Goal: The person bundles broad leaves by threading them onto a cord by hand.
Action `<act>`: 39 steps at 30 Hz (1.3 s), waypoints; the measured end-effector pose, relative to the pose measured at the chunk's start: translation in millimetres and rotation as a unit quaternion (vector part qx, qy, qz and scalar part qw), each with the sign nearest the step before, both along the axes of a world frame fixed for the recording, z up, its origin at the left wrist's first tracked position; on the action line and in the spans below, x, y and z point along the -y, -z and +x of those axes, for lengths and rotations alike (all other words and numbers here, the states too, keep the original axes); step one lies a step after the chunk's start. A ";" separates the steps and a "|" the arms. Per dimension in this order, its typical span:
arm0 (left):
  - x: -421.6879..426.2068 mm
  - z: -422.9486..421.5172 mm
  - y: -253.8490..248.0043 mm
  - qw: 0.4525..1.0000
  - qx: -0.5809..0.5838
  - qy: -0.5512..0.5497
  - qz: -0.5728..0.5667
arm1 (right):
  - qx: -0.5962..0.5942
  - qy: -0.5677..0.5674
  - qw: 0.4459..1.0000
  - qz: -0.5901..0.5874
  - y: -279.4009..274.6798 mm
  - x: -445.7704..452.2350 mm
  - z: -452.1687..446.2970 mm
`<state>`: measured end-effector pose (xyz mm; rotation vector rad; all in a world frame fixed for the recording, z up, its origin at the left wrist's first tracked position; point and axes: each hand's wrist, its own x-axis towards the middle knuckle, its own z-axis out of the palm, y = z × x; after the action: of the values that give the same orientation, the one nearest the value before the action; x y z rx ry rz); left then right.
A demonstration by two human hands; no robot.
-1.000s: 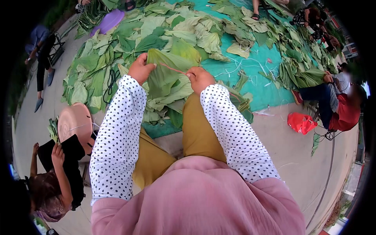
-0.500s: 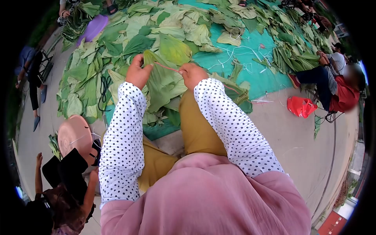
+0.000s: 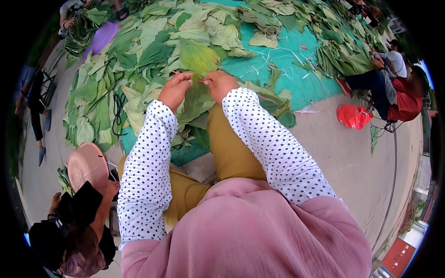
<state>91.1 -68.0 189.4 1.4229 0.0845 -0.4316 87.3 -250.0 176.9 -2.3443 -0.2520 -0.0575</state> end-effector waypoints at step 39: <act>18.5 -10.7 -25.8 0.986 0.021 0.109 -0.127 | -0.144 0.252 0.922 -0.255 72.4 167.2 -66.3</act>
<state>80.4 -86.5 215.2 1.1934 -0.1575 -0.5708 20.9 -417.2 104.5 -2.8338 0.5508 0.1177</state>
